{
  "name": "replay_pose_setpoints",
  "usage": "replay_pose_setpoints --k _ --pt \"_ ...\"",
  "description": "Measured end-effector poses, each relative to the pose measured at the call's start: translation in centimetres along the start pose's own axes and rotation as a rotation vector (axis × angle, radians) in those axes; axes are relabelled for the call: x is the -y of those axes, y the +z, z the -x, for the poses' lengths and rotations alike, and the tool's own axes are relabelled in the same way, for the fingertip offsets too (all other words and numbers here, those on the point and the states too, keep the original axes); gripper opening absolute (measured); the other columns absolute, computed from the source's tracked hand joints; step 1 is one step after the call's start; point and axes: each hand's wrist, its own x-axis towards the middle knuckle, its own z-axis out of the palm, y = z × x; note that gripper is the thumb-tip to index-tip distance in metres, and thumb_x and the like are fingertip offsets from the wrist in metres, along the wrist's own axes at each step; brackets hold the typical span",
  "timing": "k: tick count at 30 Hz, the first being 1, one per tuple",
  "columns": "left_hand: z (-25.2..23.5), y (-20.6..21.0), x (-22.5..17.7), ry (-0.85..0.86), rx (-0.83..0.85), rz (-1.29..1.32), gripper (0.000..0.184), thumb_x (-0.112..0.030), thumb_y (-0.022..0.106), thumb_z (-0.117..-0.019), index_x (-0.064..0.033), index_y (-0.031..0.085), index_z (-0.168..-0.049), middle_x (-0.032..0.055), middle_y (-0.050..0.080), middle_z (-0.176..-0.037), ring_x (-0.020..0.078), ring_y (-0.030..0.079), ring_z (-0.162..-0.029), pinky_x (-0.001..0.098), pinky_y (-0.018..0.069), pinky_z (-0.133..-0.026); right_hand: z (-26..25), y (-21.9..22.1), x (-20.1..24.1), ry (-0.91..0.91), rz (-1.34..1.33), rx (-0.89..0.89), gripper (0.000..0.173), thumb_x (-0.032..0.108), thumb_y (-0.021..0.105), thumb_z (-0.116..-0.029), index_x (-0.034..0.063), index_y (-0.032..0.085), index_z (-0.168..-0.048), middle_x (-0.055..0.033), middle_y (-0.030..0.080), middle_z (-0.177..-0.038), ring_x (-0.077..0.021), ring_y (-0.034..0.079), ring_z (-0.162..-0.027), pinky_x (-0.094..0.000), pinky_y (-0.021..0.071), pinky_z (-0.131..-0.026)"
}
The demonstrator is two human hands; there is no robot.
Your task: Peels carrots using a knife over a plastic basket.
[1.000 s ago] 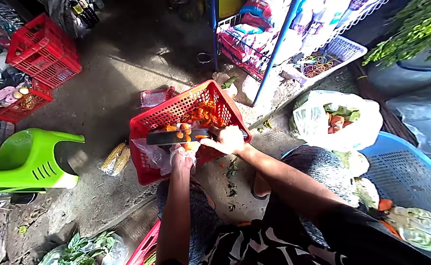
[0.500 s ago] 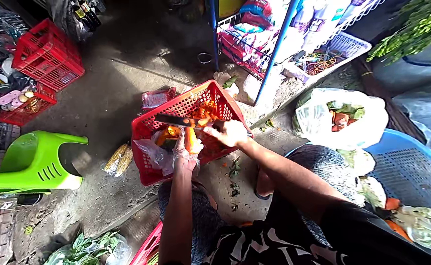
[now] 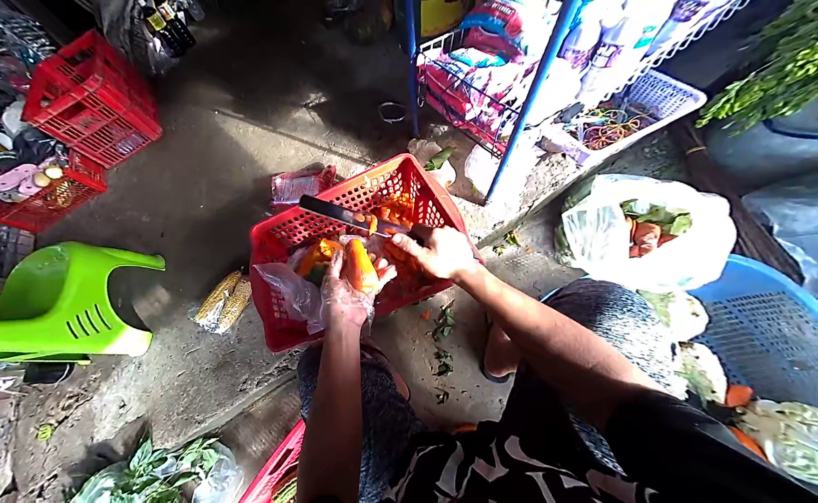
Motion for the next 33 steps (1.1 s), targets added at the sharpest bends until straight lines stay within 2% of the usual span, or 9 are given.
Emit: replay_pose_setpoints --k 2,5,7,11,15,18,26,30,33 --pt "0.3 -0.2 0.1 0.037 0.033 0.018 0.039 -0.033 0.032 -0.1112 -0.0053 0.053 -0.128 0.0185 0.066 -0.109 0.0326 0.068 -0.096 0.0520 0.0587 -0.082 1.0 0.3 0.3 -0.124 -0.011 0.026 0.079 0.077 0.039 -0.0957 0.0075 0.072 -0.115 -0.0213 0.072 -0.092 -0.0442 0.070 -0.094 -0.0686 0.0500 -0.081" --pt "1.0 -0.6 1.0 0.172 0.058 -0.005 0.027 -0.016 0.025 -0.1107 -0.0086 0.051 -0.115 0.0058 0.062 -0.095 0.0157 0.064 -0.086 0.0335 0.0566 -0.078 2.6 1.4 0.7 -0.352 0.011 0.017 0.093 0.086 0.035 -0.0883 0.0040 0.074 -0.106 -0.0201 0.072 -0.087 -0.0419 0.071 -0.088 -0.0665 0.0512 -0.076" --pt "0.8 -1.1 1.2 0.266 0.120 0.021 0.030 -0.019 0.031 -0.1110 -0.0097 0.059 -0.111 0.0019 0.068 -0.091 0.0094 0.067 -0.084 0.0273 0.0576 -0.077 3.5 2.4 0.9 -0.529 0.045 -0.077 0.097 0.090 0.032 -0.0868 0.0031 0.075 -0.100 -0.0185 0.072 -0.082 -0.0387 0.071 -0.081 -0.0619 0.0528 -0.069" --pt "2.1 1.6 -0.5 0.316 0.043 -0.274 0.024 -0.004 0.029 -0.1094 0.0032 0.050 -0.118 0.0015 0.056 -0.089 -0.0027 0.054 -0.077 0.0106 0.0461 -0.074 3.6 4.2 0.8 -0.719 0.126 -0.248 0.094 0.087 0.030 -0.0892 0.0039 0.074 -0.091 -0.0137 0.069 -0.073 -0.0328 0.071 -0.071 -0.0531 0.0537 -0.060" --pt "0.5 -0.3 1.2 0.260 0.060 -0.103 0.027 -0.012 0.029 -0.1104 -0.0052 0.056 -0.111 0.0022 0.063 -0.088 0.0062 0.062 -0.079 0.0225 0.0542 -0.073 2.5 4.5 -0.4 -0.619 0.130 -0.228 0.096 0.088 0.030 -0.0882 0.0039 0.076 -0.094 -0.0154 0.071 -0.075 -0.0351 0.072 -0.073 -0.0560 0.0548 -0.061" --pt "0.2 -0.1 1.6 0.166 -0.025 0.010 0.026 -0.019 0.027 -0.1116 -0.0082 0.049 -0.121 0.0094 0.060 -0.098 0.0196 0.062 -0.086 0.0363 0.0565 -0.076 1.0 2.5 -1.0 -0.275 0.106 -0.016 0.094 0.086 0.035 -0.0895 0.0035 0.073 -0.112 -0.0224 0.073 -0.091 -0.0452 0.071 -0.091 -0.0669 0.0525 -0.076" --pt "0.7 0.0 2.1 0.175 -0.022 0.005 0.025 -0.014 0.028 -0.1111 -0.0104 0.053 -0.114 0.0019 0.063 -0.092 0.0092 0.064 -0.083 0.0257 0.0559 -0.075 2.7 2.9 0.7 -0.411 0.082 -0.011 0.097 0.090 0.031 -0.0870 0.0044 0.074 -0.102 -0.0196 0.072 -0.085 -0.0414 0.071 -0.086 -0.0629 0.0517 -0.071" --pt "0.1 0.3 1.3 0.099 -0.042 -0.049 0.027 -0.022 0.032 -0.1116 -0.0058 0.050 -0.122 0.0127 0.061 -0.095 0.0214 0.064 -0.078 0.0361 0.0580 -0.068 0.2 1.3 -0.7 -0.084 0.097 0.073 0.084 0.081 0.041 -0.0930 0.0073 0.070 -0.121 -0.0241 0.073 -0.099 -0.0472 0.069 -0.099 -0.0694 0.0505 -0.082" --pt "0.2 0.4 1.0 0.059 0.012 -0.022 0.031 -0.030 0.039 -0.1102 -0.0056 0.057 -0.117 0.0142 0.065 -0.088 0.0238 0.067 -0.070 0.0362 0.0588 -0.060 -0.9 -0.1 -0.5 0.121 0.021 0.062 0.077 0.077 0.039 -0.0971 0.0098 0.069 -0.120 -0.0239 0.072 -0.102 -0.0469 0.068 -0.102 -0.0700 0.0490 -0.085"
